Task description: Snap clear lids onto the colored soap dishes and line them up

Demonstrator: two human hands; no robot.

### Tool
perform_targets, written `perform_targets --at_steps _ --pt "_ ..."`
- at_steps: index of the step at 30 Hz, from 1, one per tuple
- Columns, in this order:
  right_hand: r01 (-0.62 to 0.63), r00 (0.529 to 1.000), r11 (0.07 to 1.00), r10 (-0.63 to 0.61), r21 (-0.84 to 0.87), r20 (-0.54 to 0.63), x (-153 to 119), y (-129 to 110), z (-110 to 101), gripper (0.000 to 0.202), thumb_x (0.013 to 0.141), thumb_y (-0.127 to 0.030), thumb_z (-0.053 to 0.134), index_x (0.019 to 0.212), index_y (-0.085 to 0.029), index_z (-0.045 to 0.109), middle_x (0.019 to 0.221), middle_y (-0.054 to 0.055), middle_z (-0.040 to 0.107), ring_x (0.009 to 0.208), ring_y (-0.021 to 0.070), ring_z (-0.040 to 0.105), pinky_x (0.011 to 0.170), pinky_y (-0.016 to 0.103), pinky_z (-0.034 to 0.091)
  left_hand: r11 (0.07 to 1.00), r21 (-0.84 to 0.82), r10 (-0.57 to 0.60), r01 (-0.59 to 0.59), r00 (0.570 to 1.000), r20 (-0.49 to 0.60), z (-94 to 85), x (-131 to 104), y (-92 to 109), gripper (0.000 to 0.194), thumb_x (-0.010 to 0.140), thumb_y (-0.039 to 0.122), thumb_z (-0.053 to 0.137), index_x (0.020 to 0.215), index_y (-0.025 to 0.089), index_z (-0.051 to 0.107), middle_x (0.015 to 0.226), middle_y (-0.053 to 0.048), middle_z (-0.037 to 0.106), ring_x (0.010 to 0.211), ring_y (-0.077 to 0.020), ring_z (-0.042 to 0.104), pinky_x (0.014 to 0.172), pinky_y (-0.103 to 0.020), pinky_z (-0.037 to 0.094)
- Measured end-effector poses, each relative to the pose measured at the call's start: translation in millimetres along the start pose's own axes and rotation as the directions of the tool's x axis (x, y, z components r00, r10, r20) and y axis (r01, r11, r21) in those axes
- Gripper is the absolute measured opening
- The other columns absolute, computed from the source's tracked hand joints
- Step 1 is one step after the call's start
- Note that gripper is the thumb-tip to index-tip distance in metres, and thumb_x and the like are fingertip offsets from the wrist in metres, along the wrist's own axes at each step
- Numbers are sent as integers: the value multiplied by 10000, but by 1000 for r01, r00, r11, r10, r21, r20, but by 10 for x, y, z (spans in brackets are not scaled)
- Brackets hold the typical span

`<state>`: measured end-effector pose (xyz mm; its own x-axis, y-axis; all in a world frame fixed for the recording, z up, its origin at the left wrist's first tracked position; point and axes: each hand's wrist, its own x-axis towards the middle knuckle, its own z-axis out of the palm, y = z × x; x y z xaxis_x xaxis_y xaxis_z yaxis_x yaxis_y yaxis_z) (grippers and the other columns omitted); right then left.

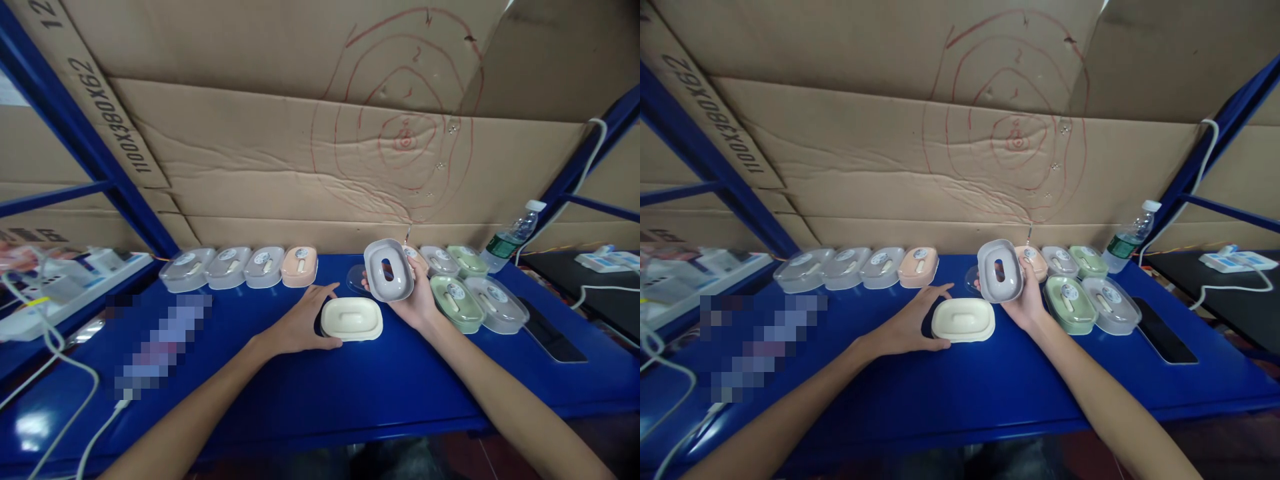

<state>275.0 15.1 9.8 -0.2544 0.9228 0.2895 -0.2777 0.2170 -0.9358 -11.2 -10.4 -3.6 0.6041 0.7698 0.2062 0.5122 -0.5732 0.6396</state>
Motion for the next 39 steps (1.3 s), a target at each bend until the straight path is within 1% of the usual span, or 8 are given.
perform_targets --at_steps 3,7,12,16,18,21,25,39 --pt "-24 998 1000 23 13 61 -8 12 -30 864 1006 -812 225 1334 -168 699 1064 183 826 1091 398 774 990 652 581 1000 -2 -11 11 1000 0 -19 -8 24 1151 709 472 947 1659 286 326 1435 -137 567 1416 -403 496 1229 -655 370" --pt "-42 999 999 42 11 19 -34 3 -24 814 1020 -781 261 1330 -169 700 1097 178 820 1113 405 765 962 646 594 1000 6 -24 24 1000 9 -44 -15 38 1134 714 467 943 1653 287 333 1434 -131 571 1421 -405 496 1236 -650 369" --pt "119 988 963 -139 -242 -67 -89 -23 15 603 987 -691 562 1346 -223 686 1213 125 792 1218 385 720 1048 587 570 1000 6 -20 20 1000 14 -43 -7 -3 1167 712 469 952 1667 273 309 1443 -137 572 1443 -400 482 1265 -651 335" --pt "386 922 689 -299 -614 244 -164 -67 60 640 860 -510 842 1421 -275 640 1432 121 684 1319 358 650 1155 552 503 999 -21 -32 32 999 20 -40 -11 -38 1267 701 526 964 1704 284 230 1548 -165 519 1519 -436 409 1264 -680 322" --pt "481 877 548 -293 -685 382 -197 -57 90 701 837 -475 870 1463 -290 612 1436 126 665 1331 354 633 1158 552 498 997 -36 -61 62 998 23 -36 -16 -53 1337 694 554 967 1726 279 163 1610 -192 471 1557 -458 361 1257 -699 321" --pt "518 854 456 -234 -724 464 -231 18 137 774 812 -495 884 1499 -300 586 1440 129 639 1341 352 618 1148 552 510 995 -25 -97 98 995 25 -23 -21 -78 1377 681 566 974 1733 248 144 1693 -230 365 1593 -473 304 1265 -706 306" --pt "517 854 416 -190 -748 484 -255 142 189 750 807 -520 884 1476 -303 624 1476 133 608 1352 359 604 1158 574 498 998 -11 -62 62 998 10 -3 -21 -102 1329 693 556 969 1727 260 188 1749 -222 277 1619 -467 261 1275 -710 290" --pt "545 837 353 -171 -760 521 -263 230 194 607 801 -517 910 1339 -295 738 1489 135 622 1331 368 624 1147 602 497 999 28 -30 30 1000 6 8 -38 -68 1227 731 539 942 1708 261 255 1718 -194 355 1592 -442 328 1276 -674 326"
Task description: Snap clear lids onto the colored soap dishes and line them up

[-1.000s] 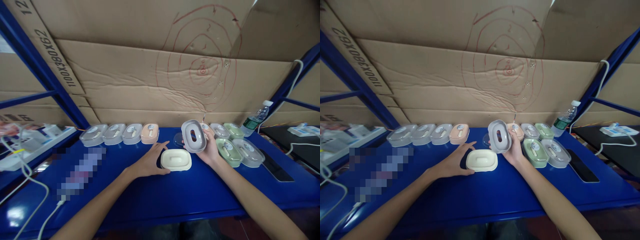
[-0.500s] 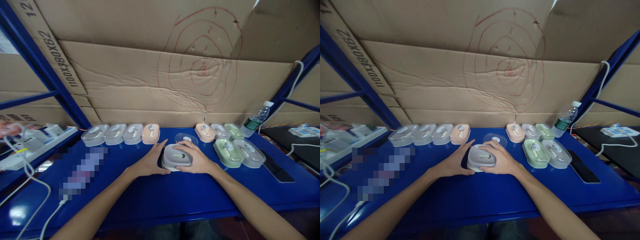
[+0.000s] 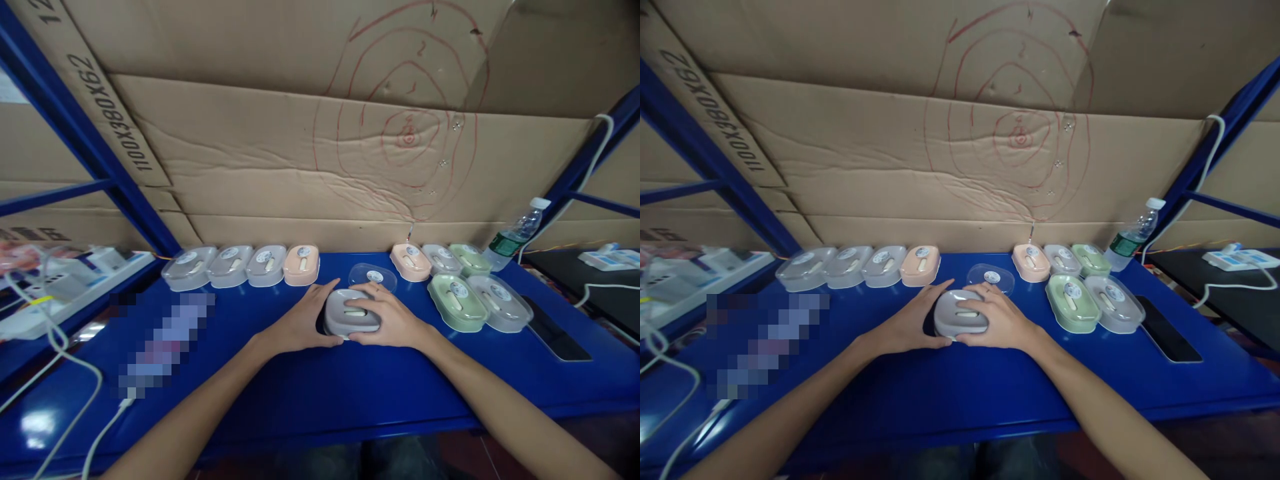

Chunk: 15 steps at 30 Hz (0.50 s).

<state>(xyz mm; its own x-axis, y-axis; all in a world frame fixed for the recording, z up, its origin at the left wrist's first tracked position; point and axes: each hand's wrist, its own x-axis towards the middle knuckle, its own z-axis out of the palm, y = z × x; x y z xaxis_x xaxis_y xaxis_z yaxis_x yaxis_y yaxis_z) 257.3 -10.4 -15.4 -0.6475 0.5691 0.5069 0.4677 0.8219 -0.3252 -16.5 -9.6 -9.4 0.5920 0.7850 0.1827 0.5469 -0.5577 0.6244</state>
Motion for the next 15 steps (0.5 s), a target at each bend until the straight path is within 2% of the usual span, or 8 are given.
perform_targets --at_steps 4,9,11,15 --pt "14 999 999 -13 -31 47 -4 -4 -4 597 806 -509 906 1340 -301 738 1498 127 622 1320 370 623 1145 624 490 1000 11 15 -15 1000 3 3 8 0 1176 730 551 935 1685 264 312 1675 -180 412 1556 -440 372 1259 -657 356" --pt "25 998 999 -23 -48 57 -3 -6 18 602 805 -502 910 1332 -272 729 1525 142 604 1346 368 610 1181 619 462 997 38 65 -66 998 21 -10 36 40 971 731 468 946 1558 271 477 1463 -118 579 1407 -387 503 1214 -582 429" --pt "32 998 998 -29 -50 61 -2 -18 24 610 807 -506 909 1331 -256 724 1516 154 609 1350 363 607 1195 614 450 996 44 73 -74 997 15 -13 42 51 916 720 440 950 1508 271 515 1429 -104 590 1383 -377 512 1202 -564 441" --pt "27 998 999 -26 -25 65 6 -43 -16 660 844 -595 859 1390 -263 693 1539 162 591 1398 375 571 1200 622 448 996 53 74 -75 997 18 -16 41 45 928 715 452 953 1506 271 503 1423 -105 586 1379 -376 505 1199 -569 439"
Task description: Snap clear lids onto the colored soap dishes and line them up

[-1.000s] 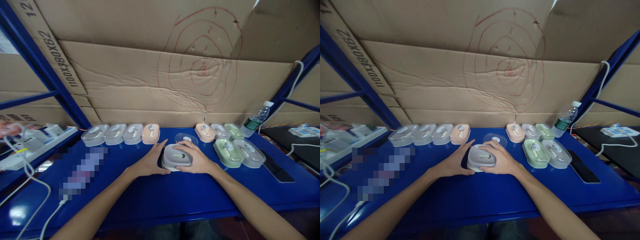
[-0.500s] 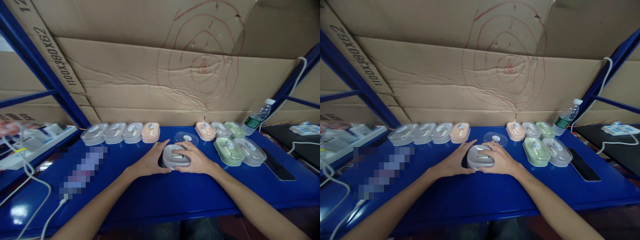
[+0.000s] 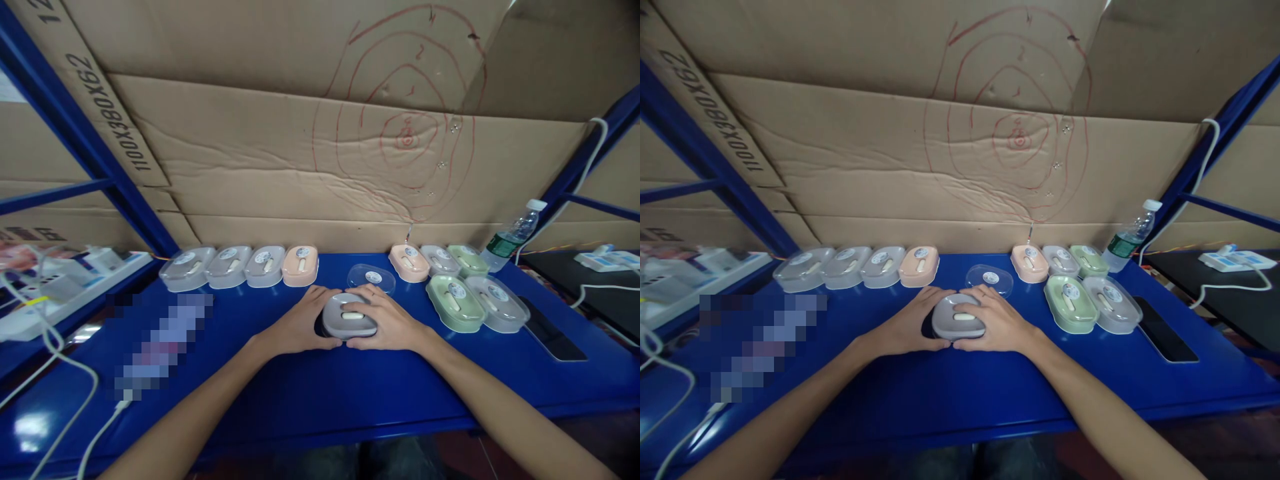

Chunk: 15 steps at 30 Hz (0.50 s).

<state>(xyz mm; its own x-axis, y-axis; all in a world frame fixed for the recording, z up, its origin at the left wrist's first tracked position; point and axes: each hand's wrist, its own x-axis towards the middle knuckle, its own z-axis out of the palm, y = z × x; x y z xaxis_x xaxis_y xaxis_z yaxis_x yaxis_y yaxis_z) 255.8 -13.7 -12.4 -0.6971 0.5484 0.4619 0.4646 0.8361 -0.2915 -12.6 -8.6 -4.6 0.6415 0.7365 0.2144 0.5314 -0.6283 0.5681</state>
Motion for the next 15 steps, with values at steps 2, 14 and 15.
perform_targets --at_steps 2,14,15 --pt "-33 998 999 35 33 -58 3 33 -49 602 955 -596 745 1453 -272 652 1571 158 567 1452 370 535 1214 627 435 1000 1 -8 8 1000 7 -4 -2 -4 931 731 479 945 1518 272 491 1438 -112 577 1386 -378 499 1202 -579 434" --pt "-324 940 943 313 -70 -138 -177 781 -91 474 1045 -500 625 1444 -247 647 1518 170 623 1504 349 514 1252 602 408 1000 8 -27 27 1000 4 -11 -18 13 936 761 512 927 1548 250 493 1473 -133 572 1405 -385 497 1220 -594 417" --pt "-329 938 941 317 -76 -139 -180 787 -88 500 1009 -500 679 1436 -242 646 1521 176 613 1493 356 522 1241 593 424 1000 9 -23 23 1000 3 -9 -19 6 929 761 510 927 1544 255 497 1468 -128 576 1405 -382 498 1220 -592 419"
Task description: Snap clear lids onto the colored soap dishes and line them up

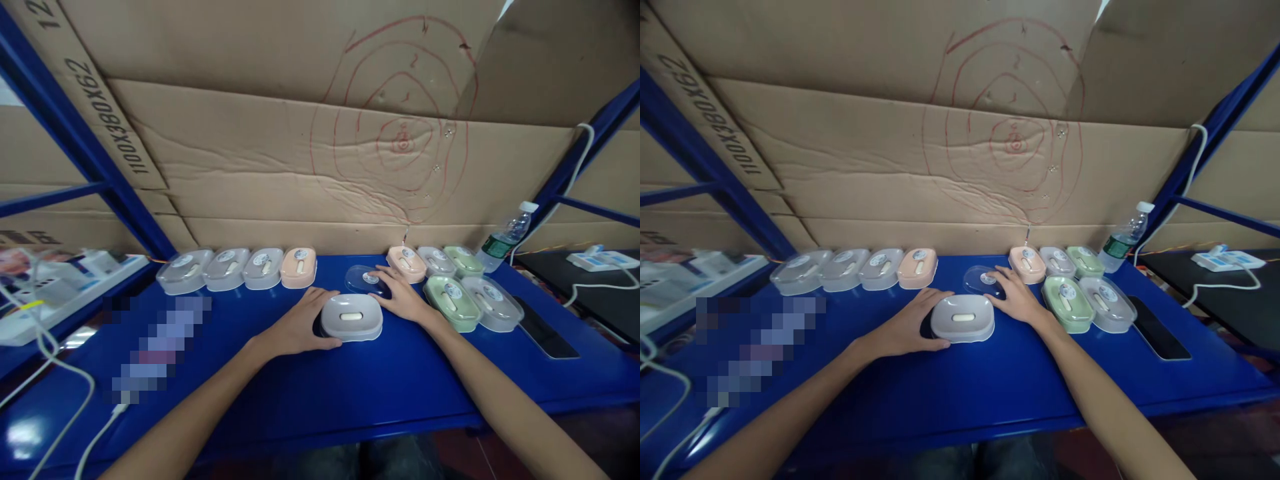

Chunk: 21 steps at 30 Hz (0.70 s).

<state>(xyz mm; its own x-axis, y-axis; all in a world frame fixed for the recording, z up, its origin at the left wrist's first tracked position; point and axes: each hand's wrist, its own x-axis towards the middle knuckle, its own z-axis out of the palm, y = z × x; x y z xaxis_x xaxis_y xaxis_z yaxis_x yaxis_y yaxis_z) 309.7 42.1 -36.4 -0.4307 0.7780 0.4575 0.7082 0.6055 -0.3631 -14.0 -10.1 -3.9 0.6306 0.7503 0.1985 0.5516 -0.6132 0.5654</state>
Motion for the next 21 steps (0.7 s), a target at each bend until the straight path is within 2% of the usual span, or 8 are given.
perform_targets --at_steps 4,8,10,11,13,16,19,21 --pt "-28 993 999 33 41 -110 23 -61 -11 459 923 -501 769 1299 -247 700 1342 142 697 1321 355 638 1169 571 492 1000 -10 5 -5 1000 -5 4 4 -18 919 755 500 928 1538 275 503 1478 -117 569 1418 -381 490 1222 -596 422" --pt "-149 933 957 219 249 -285 64 -162 -35 488 940 -538 715 1318 -229 695 1285 135 730 1197 340 686 1094 565 534 1000 -22 -7 7 1000 1 5 9 -4 924 741 470 938 1532 250 513 1466 -125 574 1419 -382 493 1229 -596 417" --pt "-183 911 879 320 441 -259 70 -218 -52 547 968 -568 662 1393 -224 670 1296 135 735 1171 327 705 1047 538 564 999 -37 -12 12 1000 -9 16 9 -6 945 732 465 944 1540 241 509 1456 -132 581 1422 -387 494 1236 -606 407" --pt "-184 917 833 337 522 -214 66 -250 -63 563 982 -579 640 1425 -231 659 1297 127 742 1170 320 711 1036 523 572 999 -47 -17 16 1000 -20 24 8 -13 963 729 469 945 1551 239 499 1465 -138 575 1430 -392 490 1239 -612 402" --pt "-165 950 778 291 607 -114 44 -325 -92 562 1000 -585 627 1457 -259 653 1293 104 758 1184 310 712 1045 508 569 997 -69 -32 29 999 -42 44 6 -37 1002 726 484 948 1572 233 474 1506 -156 548 1457 -405 473 1247 -622 389" --pt "-45 993 818 102 574 -68 -4 -454 -143 523 1006 -562 654 1449 -284 677 1314 94 760 1194 311 694 1068 522 542 994 -104 -47 41 997 -63 66 4 -74 1026 712 509 958 1571 234 468 1550 -171 518 1465 -425 479 1243 -642 383" --pt "131 991 880 -103 457 -84 -36 -575 -170 491 996 -519 689 1428 -284 693 1334 100 750 1165 311 669 1059 538 513 989 -141 -51 41 996 -69 68 7 -86 1017 705 535 963 1554 254 478 1547 -166 531 1440 -434 509 1215 -656 407" --pt "200 980 901 -184 386 -79 -45 -637 -160 518 972 -501 720 1440 -282 680 1344 108 734 1158 312 649 1052 541 502 986 -158 -54 43 996 -68 64 11 -83 1045 696 551 968 1562 264 457 1552 -162 532 1436 -431 514 1202 -654 420"
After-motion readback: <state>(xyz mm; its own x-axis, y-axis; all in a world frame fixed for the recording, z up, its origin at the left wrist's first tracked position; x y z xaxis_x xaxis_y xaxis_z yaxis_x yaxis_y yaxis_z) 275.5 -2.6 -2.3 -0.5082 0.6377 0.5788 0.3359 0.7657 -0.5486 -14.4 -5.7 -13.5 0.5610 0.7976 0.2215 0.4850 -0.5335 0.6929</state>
